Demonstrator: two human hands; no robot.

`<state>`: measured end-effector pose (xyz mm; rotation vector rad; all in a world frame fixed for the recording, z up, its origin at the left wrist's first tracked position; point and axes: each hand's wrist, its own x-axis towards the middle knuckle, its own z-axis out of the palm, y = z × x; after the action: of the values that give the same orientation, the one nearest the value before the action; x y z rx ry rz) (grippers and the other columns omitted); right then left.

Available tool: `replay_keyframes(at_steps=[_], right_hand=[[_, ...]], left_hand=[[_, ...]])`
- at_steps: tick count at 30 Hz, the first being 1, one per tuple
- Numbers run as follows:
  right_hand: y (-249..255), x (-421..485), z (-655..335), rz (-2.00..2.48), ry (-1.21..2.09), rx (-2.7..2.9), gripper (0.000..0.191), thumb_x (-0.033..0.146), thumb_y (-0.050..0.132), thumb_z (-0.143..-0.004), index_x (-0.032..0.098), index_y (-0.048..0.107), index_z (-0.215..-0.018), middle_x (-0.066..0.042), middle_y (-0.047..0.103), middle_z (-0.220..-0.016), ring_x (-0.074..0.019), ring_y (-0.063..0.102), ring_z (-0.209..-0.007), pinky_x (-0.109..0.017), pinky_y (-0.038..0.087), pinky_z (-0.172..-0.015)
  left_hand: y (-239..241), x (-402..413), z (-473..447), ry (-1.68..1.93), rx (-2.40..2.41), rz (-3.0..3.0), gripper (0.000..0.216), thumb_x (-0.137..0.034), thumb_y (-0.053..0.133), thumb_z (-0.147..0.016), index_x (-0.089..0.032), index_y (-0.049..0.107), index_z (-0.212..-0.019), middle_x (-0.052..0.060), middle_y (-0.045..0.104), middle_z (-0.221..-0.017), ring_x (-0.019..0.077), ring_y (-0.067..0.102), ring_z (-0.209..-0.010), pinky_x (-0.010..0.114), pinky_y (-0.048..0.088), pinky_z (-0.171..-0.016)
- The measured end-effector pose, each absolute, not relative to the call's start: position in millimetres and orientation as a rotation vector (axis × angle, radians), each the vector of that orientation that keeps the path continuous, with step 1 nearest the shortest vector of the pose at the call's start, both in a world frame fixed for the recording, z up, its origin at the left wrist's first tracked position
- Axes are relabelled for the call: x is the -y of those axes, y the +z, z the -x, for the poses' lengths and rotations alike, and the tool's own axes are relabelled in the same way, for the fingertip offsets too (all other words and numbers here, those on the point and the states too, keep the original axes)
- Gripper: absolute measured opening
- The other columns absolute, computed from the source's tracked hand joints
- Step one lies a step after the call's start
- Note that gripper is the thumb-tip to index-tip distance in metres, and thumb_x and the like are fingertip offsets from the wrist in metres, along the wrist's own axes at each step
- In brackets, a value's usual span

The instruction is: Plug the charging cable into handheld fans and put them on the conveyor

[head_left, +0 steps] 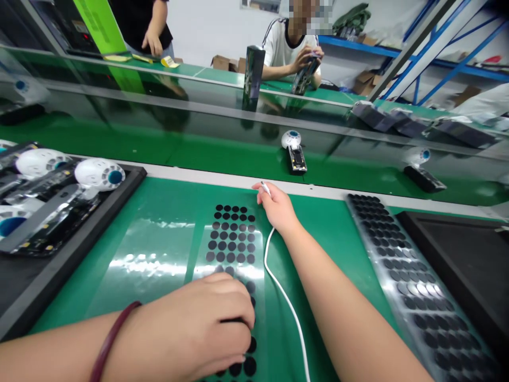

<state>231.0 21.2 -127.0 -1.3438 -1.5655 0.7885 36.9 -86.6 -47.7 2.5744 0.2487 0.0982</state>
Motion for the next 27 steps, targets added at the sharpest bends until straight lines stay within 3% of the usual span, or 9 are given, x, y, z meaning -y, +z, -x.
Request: replay_keyframes(at_steps=[3,12,20,27], right_hand=[[-126.7,-20.1,-231.1,1.346,0.815,1.564,0.018,0.019,0.042,-0.082,0.017,0.057,-0.091,0.005,0.049,-0.060,-0.0097,0.043,-0.048,-0.024,0.034,-0.050],[-125.5,-19.6,-231.0,1.336,0.909,1.501,0.018,0.018,0.042,-0.079,0.021,0.058,-0.086,0.005,0.050,-0.061,-0.0113,0.045,-0.055,-0.025,0.033,-0.056],[-119.2,-16.9,-232.0,1.232,0.980,1.275,0.023,0.032,0.036,-0.084,0.019,0.052,-0.096,0.006,0.041,-0.056,-0.0090,0.030,-0.043,-0.024,0.023,-0.043],[-118.3,-16.8,-232.1,1.236,1.038,1.209,0.019,0.032,0.043,-0.082,0.021,0.057,-0.090,0.005,0.044,-0.055,-0.0089,0.031,-0.044,-0.024,0.019,-0.042]], left_hand=[[-40.8,76.4,-22.5,0.302,-0.394,-2.614,0.009,-0.011,0.051,-0.077,-0.018,0.057,-0.077,0.003,0.061,-0.082,0.0143,0.052,-0.076,0.028,0.042,-0.076],[-68.7,81.1,14.7,0.720,-0.629,-2.739,0.029,-0.007,0.053,-0.076,-0.028,0.058,-0.095,-0.002,0.064,-0.095,0.0153,0.053,-0.097,0.037,0.030,-0.099],[-79.5,79.5,14.6,0.861,-0.733,-2.663,0.031,-0.014,0.057,-0.075,-0.033,0.058,-0.099,-0.003,0.066,-0.091,0.0176,0.057,-0.090,0.043,0.033,-0.097],[-87.1,82.2,12.9,0.780,-0.943,-2.278,0.022,-0.027,0.057,-0.075,-0.035,0.060,-0.096,-0.001,0.065,-0.080,0.0201,0.058,-0.077,0.049,0.030,-0.096]])
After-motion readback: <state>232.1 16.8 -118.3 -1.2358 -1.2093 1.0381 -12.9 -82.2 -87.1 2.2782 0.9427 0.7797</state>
